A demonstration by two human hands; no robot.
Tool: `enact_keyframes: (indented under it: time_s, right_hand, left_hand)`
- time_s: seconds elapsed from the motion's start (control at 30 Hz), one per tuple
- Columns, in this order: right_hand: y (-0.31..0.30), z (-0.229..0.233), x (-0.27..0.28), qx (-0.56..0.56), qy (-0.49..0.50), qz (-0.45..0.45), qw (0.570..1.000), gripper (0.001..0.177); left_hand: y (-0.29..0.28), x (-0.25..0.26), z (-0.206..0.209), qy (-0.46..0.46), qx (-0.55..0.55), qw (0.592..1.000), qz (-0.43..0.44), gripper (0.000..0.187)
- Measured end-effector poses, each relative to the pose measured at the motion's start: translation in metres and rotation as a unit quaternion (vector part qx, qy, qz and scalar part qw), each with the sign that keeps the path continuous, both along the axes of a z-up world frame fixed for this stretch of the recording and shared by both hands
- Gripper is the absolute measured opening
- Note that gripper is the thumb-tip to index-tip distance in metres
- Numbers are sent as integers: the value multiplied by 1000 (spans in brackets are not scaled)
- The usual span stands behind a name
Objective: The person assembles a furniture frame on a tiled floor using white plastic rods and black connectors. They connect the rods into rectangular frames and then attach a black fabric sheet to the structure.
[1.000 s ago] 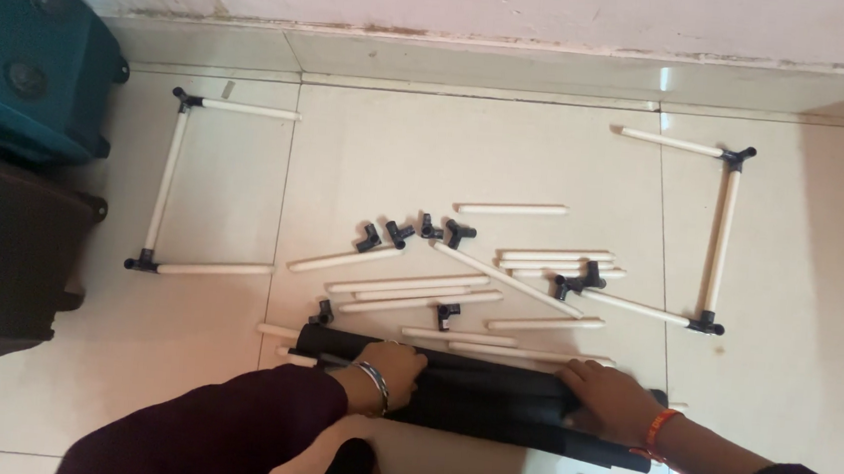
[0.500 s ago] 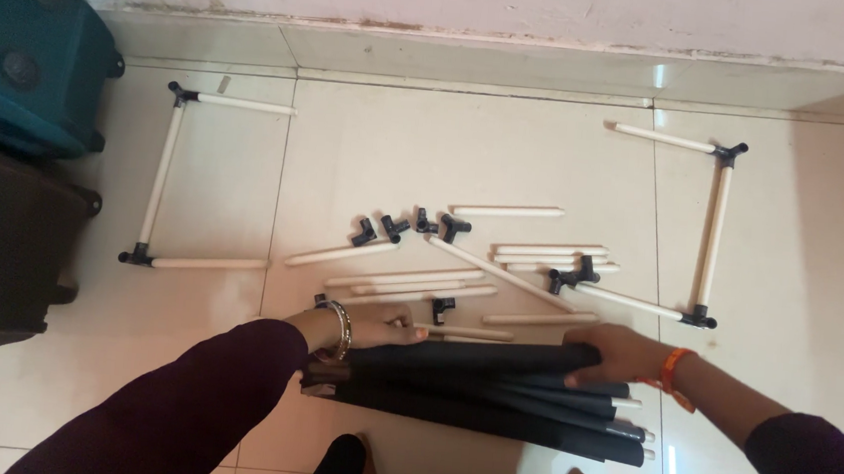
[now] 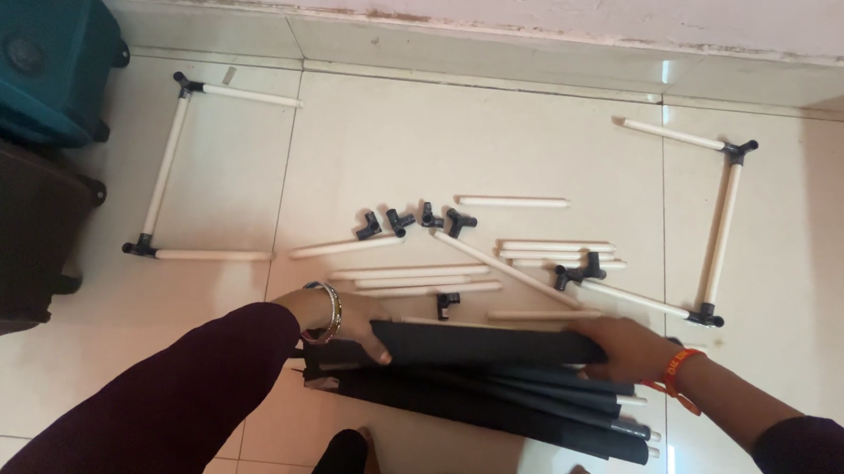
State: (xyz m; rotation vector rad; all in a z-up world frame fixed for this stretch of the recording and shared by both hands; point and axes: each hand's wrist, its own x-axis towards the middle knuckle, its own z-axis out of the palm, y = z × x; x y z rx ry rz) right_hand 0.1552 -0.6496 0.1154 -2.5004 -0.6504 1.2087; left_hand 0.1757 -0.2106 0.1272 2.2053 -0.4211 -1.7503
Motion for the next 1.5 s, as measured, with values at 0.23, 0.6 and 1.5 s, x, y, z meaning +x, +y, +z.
enact_keyframes:
  time_s: [0.23,0.6,1.5]
  right_hand:
    - [-4,-18,-21,-118,78,59,988,80]
    - [-16,-16,-14,-23,169,-28,985,52]
    - [-10,-3,62,-144,-325,-23,935,23]
  left_hand:
    - [-5,-32,-1,89,61,992,-70,102]
    - [1,-24,17,48,-4,998,35,100]
    - [29,64,19,-381,152,904,-123,63]
